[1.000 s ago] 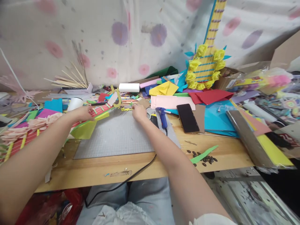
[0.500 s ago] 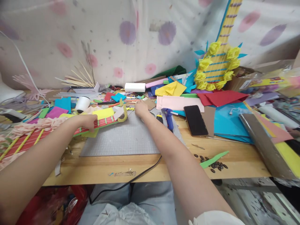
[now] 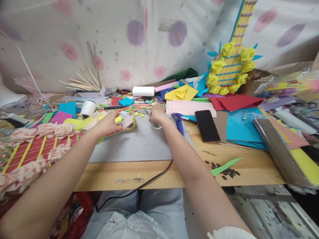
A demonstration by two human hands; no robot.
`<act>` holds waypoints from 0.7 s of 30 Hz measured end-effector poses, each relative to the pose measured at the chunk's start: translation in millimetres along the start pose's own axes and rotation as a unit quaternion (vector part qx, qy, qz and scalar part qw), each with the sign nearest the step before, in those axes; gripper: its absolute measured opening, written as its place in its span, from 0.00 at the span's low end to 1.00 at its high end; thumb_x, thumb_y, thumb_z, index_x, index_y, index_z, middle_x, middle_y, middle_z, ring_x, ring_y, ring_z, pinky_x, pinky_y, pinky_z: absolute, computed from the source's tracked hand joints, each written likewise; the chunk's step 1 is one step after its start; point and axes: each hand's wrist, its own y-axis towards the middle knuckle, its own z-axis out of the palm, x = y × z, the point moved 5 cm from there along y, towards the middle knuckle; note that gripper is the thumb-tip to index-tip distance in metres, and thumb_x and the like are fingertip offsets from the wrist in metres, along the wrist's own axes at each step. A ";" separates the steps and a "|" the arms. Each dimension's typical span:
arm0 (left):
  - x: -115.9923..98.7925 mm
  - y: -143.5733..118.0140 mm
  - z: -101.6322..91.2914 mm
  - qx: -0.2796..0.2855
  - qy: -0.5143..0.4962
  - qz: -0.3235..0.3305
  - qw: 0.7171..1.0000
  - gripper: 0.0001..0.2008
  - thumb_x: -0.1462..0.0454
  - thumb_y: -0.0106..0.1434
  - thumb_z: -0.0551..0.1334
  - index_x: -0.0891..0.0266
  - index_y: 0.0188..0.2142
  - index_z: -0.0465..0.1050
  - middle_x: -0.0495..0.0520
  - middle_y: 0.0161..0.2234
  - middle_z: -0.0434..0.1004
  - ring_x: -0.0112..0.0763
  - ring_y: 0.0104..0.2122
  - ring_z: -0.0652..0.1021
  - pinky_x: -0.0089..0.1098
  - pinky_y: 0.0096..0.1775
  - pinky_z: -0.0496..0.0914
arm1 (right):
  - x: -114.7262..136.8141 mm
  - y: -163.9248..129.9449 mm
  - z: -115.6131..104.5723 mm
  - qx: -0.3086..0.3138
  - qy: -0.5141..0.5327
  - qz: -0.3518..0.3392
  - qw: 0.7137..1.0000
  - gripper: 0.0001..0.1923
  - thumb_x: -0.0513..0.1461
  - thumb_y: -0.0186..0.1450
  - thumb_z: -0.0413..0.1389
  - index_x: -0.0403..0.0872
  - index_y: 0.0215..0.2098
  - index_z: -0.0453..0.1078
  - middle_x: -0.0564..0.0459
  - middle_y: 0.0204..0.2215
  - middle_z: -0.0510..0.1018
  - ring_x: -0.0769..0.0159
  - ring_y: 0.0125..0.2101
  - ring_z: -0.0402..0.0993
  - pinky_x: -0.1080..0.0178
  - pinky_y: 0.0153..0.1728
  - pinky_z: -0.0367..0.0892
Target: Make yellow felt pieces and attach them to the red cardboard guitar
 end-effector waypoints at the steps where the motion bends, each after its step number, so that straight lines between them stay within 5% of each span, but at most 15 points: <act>1: -2.0 0.1 7.3 -0.006 -0.008 0.012 1.000 0.41 0.50 0.42 0.65 0.63 0.54 0.56 0.61 0.53 0.64 0.43 0.52 0.66 0.34 0.47 0.63 | -5.5 -7.2 3.2 0.023 0.049 0.000 0.999 0.12 0.35 0.50 0.57 0.46 0.34 0.73 0.49 0.31 0.77 0.63 0.33 0.72 0.66 0.33 0.65; 4: -3.7 0.5 27.0 -0.008 -0.005 0.024 1.000 0.43 0.51 0.42 0.66 0.65 0.55 0.54 0.63 0.51 0.66 0.44 0.51 0.67 0.36 0.47 0.63 | -14.8 -28.6 15.6 0.069 0.197 -0.017 0.978 0.12 0.35 0.54 0.53 0.46 0.36 0.72 0.52 0.29 0.77 0.68 0.29 0.71 0.70 0.26 0.64; 8: -1.5 -3.2 37.3 -0.032 -0.014 0.000 0.999 0.32 0.55 0.46 0.64 0.62 0.50 0.59 0.59 0.47 0.70 0.42 0.46 0.71 0.35 0.44 0.64 | -12.1 -47.4 32.3 0.091 0.332 -0.039 0.938 0.07 0.35 0.56 0.51 0.44 0.31 0.69 0.53 0.26 0.77 0.73 0.25 0.70 0.73 0.20 0.59; 13: -1.6 -11.5 38.2 -0.095 -0.028 -0.034 0.995 0.29 0.54 0.50 0.60 0.61 0.51 0.59 0.58 0.46 0.71 0.43 0.47 0.71 0.36 0.45 0.64 | 1.3 -51.9 40.8 0.009 0.409 -0.045 0.911 0.07 0.39 0.58 0.51 0.44 0.24 0.63 0.53 0.22 0.75 0.74 0.20 0.68 0.73 0.18 0.57; 21: 0.7 -2.8 39.1 -0.136 -0.021 -0.070 0.988 0.32 0.55 0.50 0.59 0.63 0.54 0.56 0.59 0.48 0.71 0.44 0.48 0.70 0.38 0.47 0.62 | 41.7 -50.1 64.2 -0.170 0.402 -0.057 0.898 0.07 0.41 0.60 0.48 0.47 0.32 0.64 0.56 0.28 0.76 0.73 0.29 0.71 0.70 0.31 0.63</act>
